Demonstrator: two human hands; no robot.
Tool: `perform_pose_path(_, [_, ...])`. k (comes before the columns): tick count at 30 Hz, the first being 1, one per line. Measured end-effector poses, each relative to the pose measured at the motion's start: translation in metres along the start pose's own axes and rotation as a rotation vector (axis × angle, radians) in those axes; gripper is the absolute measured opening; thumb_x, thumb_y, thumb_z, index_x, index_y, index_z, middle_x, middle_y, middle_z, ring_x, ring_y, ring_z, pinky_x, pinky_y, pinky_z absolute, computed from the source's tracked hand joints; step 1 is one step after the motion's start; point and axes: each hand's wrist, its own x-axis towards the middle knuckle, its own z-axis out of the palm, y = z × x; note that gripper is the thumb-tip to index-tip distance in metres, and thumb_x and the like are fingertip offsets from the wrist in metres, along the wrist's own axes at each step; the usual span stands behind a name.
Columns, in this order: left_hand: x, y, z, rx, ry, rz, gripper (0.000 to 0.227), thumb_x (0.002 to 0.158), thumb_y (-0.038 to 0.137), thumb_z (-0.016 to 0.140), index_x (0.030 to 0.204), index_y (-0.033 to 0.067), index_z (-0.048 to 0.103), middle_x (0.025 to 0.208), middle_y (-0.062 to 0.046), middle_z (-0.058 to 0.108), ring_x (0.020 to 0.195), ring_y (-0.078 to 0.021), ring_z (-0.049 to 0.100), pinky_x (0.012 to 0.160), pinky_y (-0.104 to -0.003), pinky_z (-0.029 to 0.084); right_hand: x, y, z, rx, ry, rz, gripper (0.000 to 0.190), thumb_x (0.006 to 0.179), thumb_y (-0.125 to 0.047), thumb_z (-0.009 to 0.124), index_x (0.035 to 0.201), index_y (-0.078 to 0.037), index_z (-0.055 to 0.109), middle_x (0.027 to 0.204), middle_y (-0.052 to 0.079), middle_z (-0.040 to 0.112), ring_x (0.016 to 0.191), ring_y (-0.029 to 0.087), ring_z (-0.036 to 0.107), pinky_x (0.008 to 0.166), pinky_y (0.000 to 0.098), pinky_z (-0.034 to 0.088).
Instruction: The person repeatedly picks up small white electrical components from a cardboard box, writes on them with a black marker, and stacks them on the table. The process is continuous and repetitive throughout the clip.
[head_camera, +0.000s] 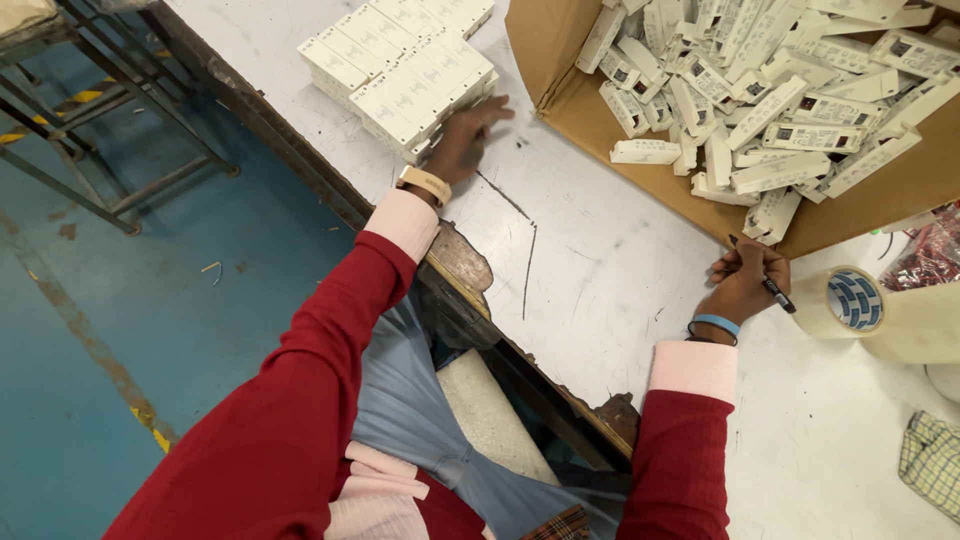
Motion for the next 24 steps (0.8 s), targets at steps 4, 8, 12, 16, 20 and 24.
perform_pose_path(4, [-0.027,0.006,0.01,0.306,-0.095,0.083,0.06,0.081,-0.027,0.043,0.127,0.0035,0.066,0.16,-0.016,0.04,0.15,-0.0314,0.036,0.124,-0.042,0.025,0.001,0.0,0.001,-0.025,-0.007,-0.02,0.007,0.091,-0.003,0.064,0.088,-0.001,0.059,0.072,0.009,0.062,0.049,0.013,0.054,0.041,0.0246,0.041])
perform_pose_path(8, [-0.039,-0.005,-0.003,0.463,-0.035,0.165,0.061,0.081,-0.03,0.044,0.128,0.0018,0.067,0.16,-0.019,0.044,0.15,-0.0337,0.038,0.122,-0.045,0.023,0.001,0.004,0.0,-0.008,-0.009,-0.004,0.008,0.091,-0.003,0.065,0.088,-0.001,0.058,0.071,0.009,0.062,0.049,0.013,0.054,0.041,0.0242,0.04])
perform_pose_path(12, [-0.035,-0.015,-0.015,0.204,-0.038,0.046,0.067,0.076,-0.027,0.043,0.133,0.0034,0.059,0.152,-0.018,0.052,0.139,-0.0293,0.055,0.103,-0.036,0.051,0.004,0.006,-0.003,-0.001,-0.011,-0.022,0.007,0.091,-0.003,0.064,0.088,-0.001,0.058,0.071,0.009,0.063,0.049,0.014,0.054,0.041,0.0246,0.04])
perform_pose_path(16, [-0.028,-0.016,0.01,0.302,0.001,0.264,0.053,0.083,-0.018,0.061,0.129,0.0075,0.062,0.141,-0.017,0.064,0.125,-0.0337,0.062,0.094,-0.037,0.054,0.008,0.012,-0.003,0.022,-0.029,-0.056,0.01,0.091,-0.004,0.067,0.086,-0.002,0.058,0.068,0.01,0.063,0.047,0.013,0.054,0.038,0.0248,0.037])
perform_pose_path(20, [0.004,-0.002,0.066,0.295,-0.108,0.049,0.052,0.083,-0.017,0.056,0.119,0.0152,0.074,0.107,-0.012,0.07,0.09,-0.0339,0.068,0.08,-0.042,0.055,0.009,0.012,-0.004,-0.053,0.005,-0.027,0.009,0.09,-0.005,0.068,0.087,-0.003,0.06,0.066,0.008,0.061,0.046,0.012,0.054,0.037,0.0245,0.036])
perform_pose_path(24, [0.053,0.01,0.118,0.37,0.061,0.287,0.02,0.094,0.017,0.075,0.112,0.0092,0.071,0.104,-0.013,0.065,0.091,-0.0332,0.067,0.074,-0.047,0.054,0.003,0.007,0.001,-0.045,0.032,-0.013,0.006,0.091,-0.007,0.067,0.09,-0.004,0.062,0.067,0.007,0.063,0.047,0.012,0.055,0.038,0.0239,0.037])
